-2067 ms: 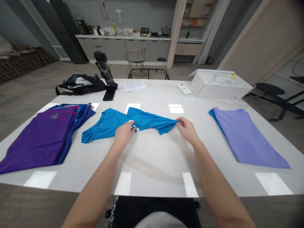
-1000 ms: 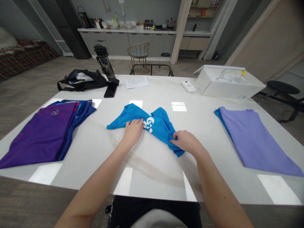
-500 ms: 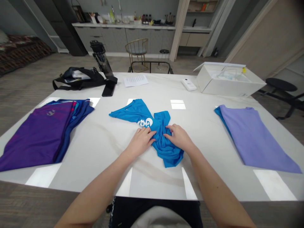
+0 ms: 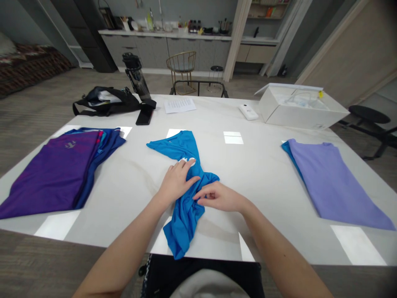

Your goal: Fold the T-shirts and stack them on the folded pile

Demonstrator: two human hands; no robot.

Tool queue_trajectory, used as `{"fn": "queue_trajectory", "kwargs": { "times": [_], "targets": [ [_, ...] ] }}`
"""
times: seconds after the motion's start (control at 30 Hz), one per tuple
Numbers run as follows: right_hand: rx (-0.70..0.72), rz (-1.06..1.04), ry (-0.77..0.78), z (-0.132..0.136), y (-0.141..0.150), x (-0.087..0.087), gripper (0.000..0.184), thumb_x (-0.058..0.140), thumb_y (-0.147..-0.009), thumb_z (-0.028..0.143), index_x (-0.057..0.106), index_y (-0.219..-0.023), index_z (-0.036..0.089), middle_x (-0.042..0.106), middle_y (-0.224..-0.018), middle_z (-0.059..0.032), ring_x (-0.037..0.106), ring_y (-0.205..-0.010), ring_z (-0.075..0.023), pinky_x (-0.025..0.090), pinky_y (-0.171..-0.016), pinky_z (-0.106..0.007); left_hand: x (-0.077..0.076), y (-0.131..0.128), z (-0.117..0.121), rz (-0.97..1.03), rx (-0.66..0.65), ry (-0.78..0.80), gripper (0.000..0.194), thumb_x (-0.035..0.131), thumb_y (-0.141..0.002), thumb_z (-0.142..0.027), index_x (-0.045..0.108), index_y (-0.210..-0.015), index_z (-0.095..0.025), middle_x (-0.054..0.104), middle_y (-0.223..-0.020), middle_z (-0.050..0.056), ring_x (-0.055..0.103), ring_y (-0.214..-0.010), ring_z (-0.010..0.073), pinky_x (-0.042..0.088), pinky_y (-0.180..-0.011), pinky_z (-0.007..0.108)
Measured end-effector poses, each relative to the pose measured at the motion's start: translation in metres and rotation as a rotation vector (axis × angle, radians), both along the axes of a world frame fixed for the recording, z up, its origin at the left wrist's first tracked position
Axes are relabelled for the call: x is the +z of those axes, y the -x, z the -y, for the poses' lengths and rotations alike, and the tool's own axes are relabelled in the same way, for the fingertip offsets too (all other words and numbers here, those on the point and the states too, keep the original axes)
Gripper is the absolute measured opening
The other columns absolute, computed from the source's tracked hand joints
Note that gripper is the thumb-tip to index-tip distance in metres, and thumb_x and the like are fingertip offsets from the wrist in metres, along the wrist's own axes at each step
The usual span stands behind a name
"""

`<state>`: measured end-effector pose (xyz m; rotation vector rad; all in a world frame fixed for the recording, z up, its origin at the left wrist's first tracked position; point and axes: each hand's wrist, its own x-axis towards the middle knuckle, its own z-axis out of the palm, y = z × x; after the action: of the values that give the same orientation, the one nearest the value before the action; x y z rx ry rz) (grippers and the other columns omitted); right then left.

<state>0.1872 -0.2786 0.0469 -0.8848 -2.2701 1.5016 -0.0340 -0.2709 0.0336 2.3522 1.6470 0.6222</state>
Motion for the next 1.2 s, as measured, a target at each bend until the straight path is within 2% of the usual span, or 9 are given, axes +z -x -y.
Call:
{"fn": "queue_trajectory", "kwargs": {
  "times": [0.13, 0.2, 0.43, 0.57, 0.7, 0.8, 0.9, 1.03, 1.2],
  "targets": [
    [-0.575, 0.144, -0.307, -0.024, -0.018, -0.010, 0.027, 0.060, -0.095, 0.038, 0.078, -0.108, 0.022, 0.074, -0.090, -0.0048, 0.063, -0.079, -0.0186, 0.048, -0.075, -0.030, -0.014, -0.003, -0.005, -0.015, -0.090, 0.094, 0.024, 0.049, -0.102, -0.024, 0.064, -0.120, -0.023, 0.068, -0.116, 0.009, 0.065, -0.110, 0.0248, 0.050, -0.096, 0.038],
    [-0.704, 0.225, -0.381, -0.038, -0.032, -0.015, 0.028, 0.061, -0.093, 0.037, 0.077, -0.110, 0.022, 0.073, -0.088, -0.0047, 0.064, -0.080, -0.0200, 0.049, -0.080, -0.032, -0.018, -0.011, -0.011, 0.084, -0.126, 0.093, 0.023, 0.046, -0.102, -0.022, 0.065, -0.117, -0.023, 0.070, -0.116, 0.008, 0.065, -0.111, 0.0241, 0.050, -0.099, 0.038],
    [-0.723, 0.243, -0.380, -0.064, -0.073, -0.025, 0.031, 0.064, -0.090, 0.038, 0.077, -0.113, 0.022, 0.069, -0.083, -0.0024, 0.058, -0.069, -0.0178, 0.048, -0.076, -0.032, -0.010, -0.035, -0.020, 0.286, -0.389, 0.166, 0.022, 0.046, -0.102, -0.023, 0.066, -0.112, -0.024, 0.072, -0.117, 0.006, 0.065, -0.114, 0.0210, 0.047, -0.104, 0.038],
    [-0.474, 0.239, -0.496, -0.063, -0.052, -0.032, 0.040, 0.065, -0.093, 0.032, 0.069, -0.132, 0.025, 0.067, -0.100, -0.0060, 0.061, -0.091, -0.0208, 0.047, -0.087, -0.033, 0.006, -0.018, -0.006, 0.409, -0.448, 0.266, 0.019, 0.050, -0.101, -0.028, 0.069, -0.105, -0.024, 0.072, -0.112, 0.005, 0.064, -0.112, 0.0201, 0.048, -0.105, 0.035],
    [-0.343, 0.356, -0.573, -0.061, -0.022, -0.033, 0.020, 0.064, -0.097, 0.030, 0.075, -0.113, 0.026, 0.067, -0.100, -0.0065, 0.060, -0.099, -0.0220, 0.044, -0.090, -0.033, 0.012, 0.011, -0.007, 0.431, -0.390, 0.342, 0.017, 0.056, -0.097, -0.032, 0.071, -0.098, -0.024, 0.072, -0.107, 0.004, 0.066, -0.101, 0.0194, 0.051, -0.093, 0.032],
    [-0.425, 0.379, -0.579, -0.062, -0.022, -0.029, 0.014, 0.061, -0.099, 0.030, 0.073, -0.099, 0.023, 0.068, -0.093, -0.0055, 0.061, -0.093, -0.0217, 0.043, -0.086, -0.033, 0.010, 0.036, -0.019, 0.400, -0.248, 0.328, 0.019, 0.056, -0.095, -0.035, 0.071, -0.096, -0.023, 0.072, -0.101, 0.004, 0.066, -0.091, 0.0195, 0.052, -0.081, 0.031],
    [-0.662, 0.319, -0.592, -0.065, -0.043, -0.026, 0.019, 0.055, -0.100, 0.033, 0.070, -0.100, 0.021, 0.069, -0.094, -0.0068, 0.062, -0.090, -0.0226, 0.044, -0.084, -0.034, 0.009, 0.063, -0.030, 0.421, -0.063, 0.273, 0.022, 0.056, -0.093, -0.038, 0.069, -0.097, -0.021, 0.072, -0.094, 0.004, 0.064, -0.085, 0.0195, 0.051, -0.077, 0.031],
    [-0.970, 0.214, -0.545, -0.066, -0.068, -0.021, 0.023, 0.056, -0.095, 0.039, 0.069, -0.099, 0.020, 0.069, -0.089, -0.0061, 0.060, -0.078, -0.0217, 0.044, -0.075, -0.033, 0.011, 0.090, -0.035, 0.453, 0.022, 0.330, 0.024, 0.056, -0.092, -0.042, 0.066, -0.093, -0.020, 0.069, -0.086, 0.002, 0.063, -0.081, 0.0186, 0.050, -0.075, 0.030],
    [-0.811, -0.026, -0.451, -0.047, -0.040, -0.008, 0.021, 0.062, -0.094, 0.041, 0.071, -0.095, 0.022, 0.063, -0.076, -0.0011, 0.054, -0.068, -0.0181, 0.044, -0.069, -0.031, 0.022, 0.076, -0.028, 0.415, 0.001, 0.238, 0.025, 0.057, -0.092, -0.040, 0.069, -0.103, -0.021, 0.069, -0.093, 0.003, 0.061, -0.083, 0.0184, 0.050, -0.076, 0.030]
  ]
}}
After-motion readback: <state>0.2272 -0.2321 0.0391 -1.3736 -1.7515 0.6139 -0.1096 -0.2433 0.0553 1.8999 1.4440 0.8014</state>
